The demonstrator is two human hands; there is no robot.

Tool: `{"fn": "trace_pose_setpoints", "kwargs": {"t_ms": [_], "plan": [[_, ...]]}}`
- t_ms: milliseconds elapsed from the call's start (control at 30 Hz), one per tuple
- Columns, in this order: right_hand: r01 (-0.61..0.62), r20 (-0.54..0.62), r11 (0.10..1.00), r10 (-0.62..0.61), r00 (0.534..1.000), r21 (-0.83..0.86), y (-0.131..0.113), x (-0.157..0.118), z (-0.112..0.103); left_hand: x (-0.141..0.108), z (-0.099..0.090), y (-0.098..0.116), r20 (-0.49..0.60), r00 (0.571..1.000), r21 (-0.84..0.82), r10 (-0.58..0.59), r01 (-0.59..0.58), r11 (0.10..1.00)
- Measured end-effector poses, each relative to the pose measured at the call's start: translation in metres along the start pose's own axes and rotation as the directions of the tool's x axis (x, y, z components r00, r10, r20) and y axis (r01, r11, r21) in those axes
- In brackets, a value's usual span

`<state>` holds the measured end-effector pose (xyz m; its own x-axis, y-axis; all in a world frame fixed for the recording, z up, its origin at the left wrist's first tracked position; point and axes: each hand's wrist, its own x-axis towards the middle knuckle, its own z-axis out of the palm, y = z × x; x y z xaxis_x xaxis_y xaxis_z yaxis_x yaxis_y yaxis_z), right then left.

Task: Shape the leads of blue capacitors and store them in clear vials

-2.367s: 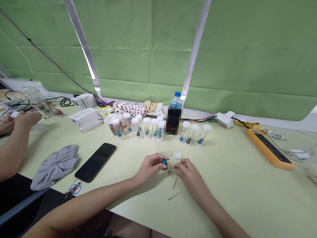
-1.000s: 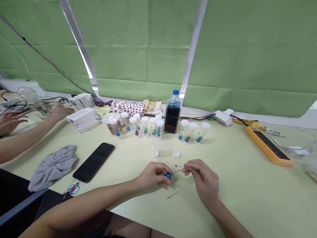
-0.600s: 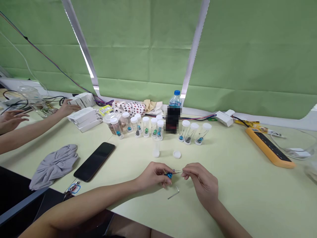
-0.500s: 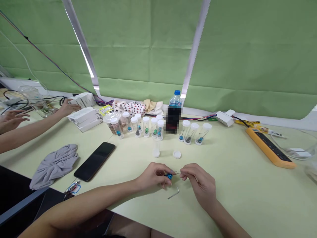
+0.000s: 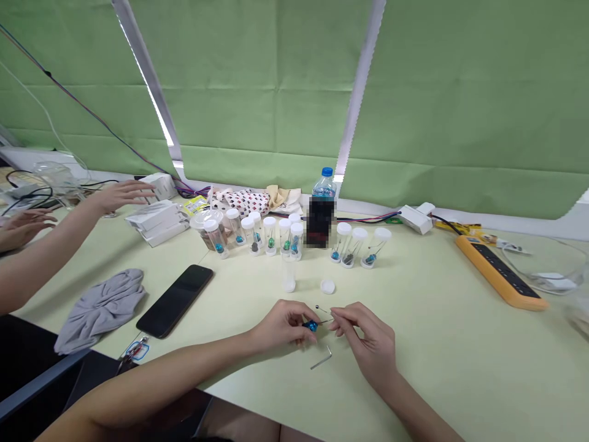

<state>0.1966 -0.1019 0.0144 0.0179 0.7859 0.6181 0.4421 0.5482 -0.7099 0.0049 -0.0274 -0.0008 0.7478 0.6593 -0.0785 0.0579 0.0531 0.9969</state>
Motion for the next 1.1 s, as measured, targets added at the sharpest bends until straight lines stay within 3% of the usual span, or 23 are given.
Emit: {"fn": "trace_pose_setpoints", "kwargs": {"t_ms": [267,400,467,533,633,667,733,833,933,1100], "plan": [[-0.108,0.058,0.994,0.109,0.992,-0.027,-0.001,0.002,-0.001,0.001,0.004,-0.005,0.036,0.999,-0.098,0.018,-0.014,0.995],[-0.227,0.044,0.973,0.225,0.973,0.043,0.009,-0.001,-0.001,0.002,0.002,0.000,-0.008,0.999,-0.130,0.031,-0.032,0.991],[-0.230,0.109,0.973,0.228,0.968,0.003,0.012,0.003,-0.004,0.001,0.000,0.004,-0.057,0.995,-0.151,0.079,-0.087,0.985],[-0.161,0.319,0.982,0.185,0.930,-0.098,0.012,0.009,-0.007,-0.001,-0.002,0.010,-0.114,0.984,-0.164,0.139,-0.157,0.974],[-0.036,0.672,0.986,0.139,0.728,-0.165,0.004,0.016,-0.010,-0.004,-0.005,0.017,-0.209,0.957,-0.180,0.199,-0.238,0.955],[-0.009,0.731,0.985,0.134,0.669,-0.173,0.000,0.017,-0.010,-0.004,-0.005,0.019,-0.237,0.950,-0.185,0.203,-0.249,0.951],[0.061,0.777,0.976,0.126,0.616,-0.207,-0.005,0.018,-0.008,-0.005,-0.006,0.021,-0.280,0.940,-0.184,0.196,-0.252,0.950],[0.271,0.768,0.918,0.055,0.638,-0.290,-0.003,0.014,-0.004,-0.003,-0.006,0.018,-0.310,0.933,-0.174,0.181,-0.243,0.954],[0.472,0.737,0.790,-0.039,0.675,-0.390,0.011,0.009,-0.004,0.001,-0.007,0.011,-0.309,0.937,-0.166,0.161,-0.220,0.961],[0.636,0.699,0.568,-0.141,0.701,-0.523,0.029,0.002,-0.005,0.005,-0.005,0.002,-0.296,0.944,-0.115,0.145,-0.186,0.976]]}}
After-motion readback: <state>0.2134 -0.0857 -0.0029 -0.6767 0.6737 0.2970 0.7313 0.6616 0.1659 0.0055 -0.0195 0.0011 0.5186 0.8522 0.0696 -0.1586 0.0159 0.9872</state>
